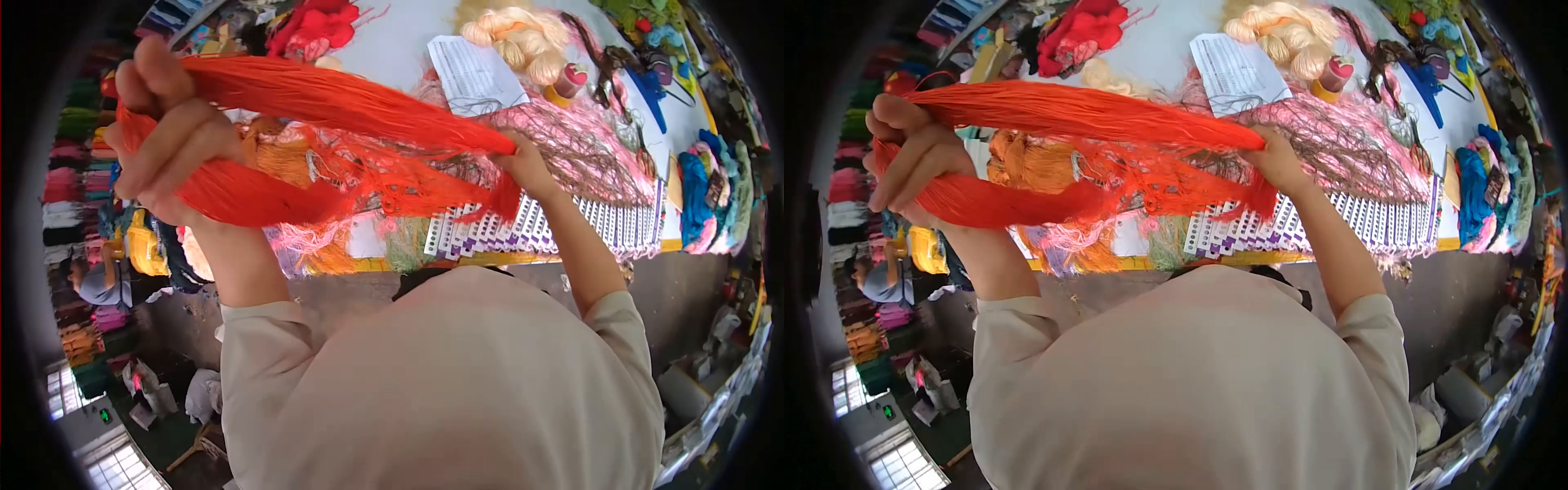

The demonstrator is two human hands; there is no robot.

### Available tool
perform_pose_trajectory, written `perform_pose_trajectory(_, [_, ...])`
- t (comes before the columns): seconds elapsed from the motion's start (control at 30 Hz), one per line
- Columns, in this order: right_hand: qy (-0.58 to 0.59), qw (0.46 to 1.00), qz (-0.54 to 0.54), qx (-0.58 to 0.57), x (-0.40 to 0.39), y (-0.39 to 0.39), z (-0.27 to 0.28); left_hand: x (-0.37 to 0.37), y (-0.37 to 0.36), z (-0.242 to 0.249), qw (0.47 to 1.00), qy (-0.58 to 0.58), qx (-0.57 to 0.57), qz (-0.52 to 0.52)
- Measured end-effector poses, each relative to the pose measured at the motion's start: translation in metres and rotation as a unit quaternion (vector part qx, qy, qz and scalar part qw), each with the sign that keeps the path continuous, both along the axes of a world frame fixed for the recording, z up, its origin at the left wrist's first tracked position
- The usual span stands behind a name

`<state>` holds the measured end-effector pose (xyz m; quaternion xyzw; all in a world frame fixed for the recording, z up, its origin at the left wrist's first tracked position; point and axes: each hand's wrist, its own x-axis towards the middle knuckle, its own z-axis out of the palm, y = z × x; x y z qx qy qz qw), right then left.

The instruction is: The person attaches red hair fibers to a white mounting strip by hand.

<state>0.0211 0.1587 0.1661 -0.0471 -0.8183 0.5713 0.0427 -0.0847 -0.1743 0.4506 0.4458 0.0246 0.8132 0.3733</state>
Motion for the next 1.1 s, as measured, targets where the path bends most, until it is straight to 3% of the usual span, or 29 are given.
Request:
perform_pose_trajectory(0.1, [-0.031, 0.990, -0.002, 0.140, 0.017, 0.031, -0.020, 0.008, 0.002, 0.028, 0.991, -0.002, -0.024, 0.134])
perform_pose_trajectory(0.2, [-0.016, 0.948, 0.047, 0.315, 0.024, 0.053, -0.028, 0.029, 0.004, 0.041, 0.935, -0.012, -0.032, 0.353])
perform_pose_trajectory(0.3, [-0.047, 0.919, 0.046, 0.389, 0.030, 0.068, -0.025, 0.065, 0.015, 0.043, 0.775, 0.086, -0.080, 0.621])
perform_pose_trajectory(0.33, [-0.032, 0.916, 0.024, 0.399, 0.031, 0.071, -0.023, 0.073, 0.016, 0.036, 0.863, 0.087, -0.084, 0.490])
perform_pose_trajectory(0.37, [-0.011, 0.913, -0.020, 0.406, 0.031, 0.069, -0.023, 0.070, -0.007, -0.001, 0.877, 0.014, -0.163, 0.451])
perform_pose_trajectory(0.4, [-0.015, 0.923, -0.010, 0.384, 0.029, 0.068, -0.013, 0.071, -0.006, -0.035, 0.792, -0.055, -0.259, 0.551])
perform_pose_trajectory(0.43, [-0.018, 0.933, -0.001, 0.359, 0.028, 0.066, -0.002, 0.084, 0.035, -0.041, 0.660, -0.084, -0.470, 0.580])
perform_pose_trajectory(0.47, [0.023, 0.942, -0.003, 0.335, 0.029, 0.061, 0.010, 0.061, 0.008, -0.097, 0.666, -0.188, -0.538, 0.481])
perform_pose_trajectory(0.5, [0.076, 0.959, 0.015, 0.272, 0.028, 0.055, 0.023, 0.065, 0.020, -0.093, 0.667, -0.181, -0.533, 0.488])
perform_pose_trajectory(0.57, [0.123, 0.984, 0.043, 0.120, 0.032, 0.037, 0.071, 0.077, 0.068, -0.088, 0.821, 0.068, -0.415, 0.386])
perform_pose_trajectory(0.63, [0.087, 0.982, 0.080, -0.145, 0.042, 0.012, 0.110, 0.076, 0.082, -0.075, 0.620, 0.452, -0.388, 0.510])
perform_pose_trajectory(0.67, [0.079, 0.976, 0.089, -0.185, 0.047, 0.004, 0.128, 0.078, 0.092, -0.092, 0.773, 0.235, -0.384, 0.446])
perform_pose_trajectory(0.73, [0.114, 0.980, 0.096, -0.133, 0.051, -0.004, 0.141, 0.079, 0.113, -0.101, 0.915, -0.039, -0.294, 0.274])
perform_pose_trajectory(0.8, [0.107, 0.981, 0.076, -0.140, 0.056, -0.012, 0.154, 0.082, 0.120, -0.104, 0.931, -0.052, -0.289, 0.218])
perform_pose_trajectory(0.9, [0.075, 0.957, 0.067, -0.271, 0.063, -0.028, 0.171, 0.083, 0.123, -0.098, 0.926, -0.004, -0.325, 0.194])
perform_pose_trajectory(0.93, [0.076, 0.959, 0.056, -0.268, 0.064, -0.033, 0.172, 0.085, 0.122, -0.091, 0.871, 0.149, -0.386, 0.266])
perform_pose_trajectory(1.0, [0.076, 0.963, 0.018, -0.258, 0.065, -0.039, 0.173, 0.073, 0.115, -0.088, 0.679, 0.476, -0.416, 0.373])
perform_pose_trajectory(1.03, [0.076, 0.964, 0.007, -0.256, 0.066, -0.040, 0.173, 0.071, 0.113, -0.087, 0.684, 0.478, -0.411, 0.366])
perform_pose_trajectory(1.1, [0.063, 0.972, 0.003, -0.227, 0.065, -0.041, 0.174, 0.070, 0.110, -0.086, 0.636, 0.550, -0.417, 0.344])
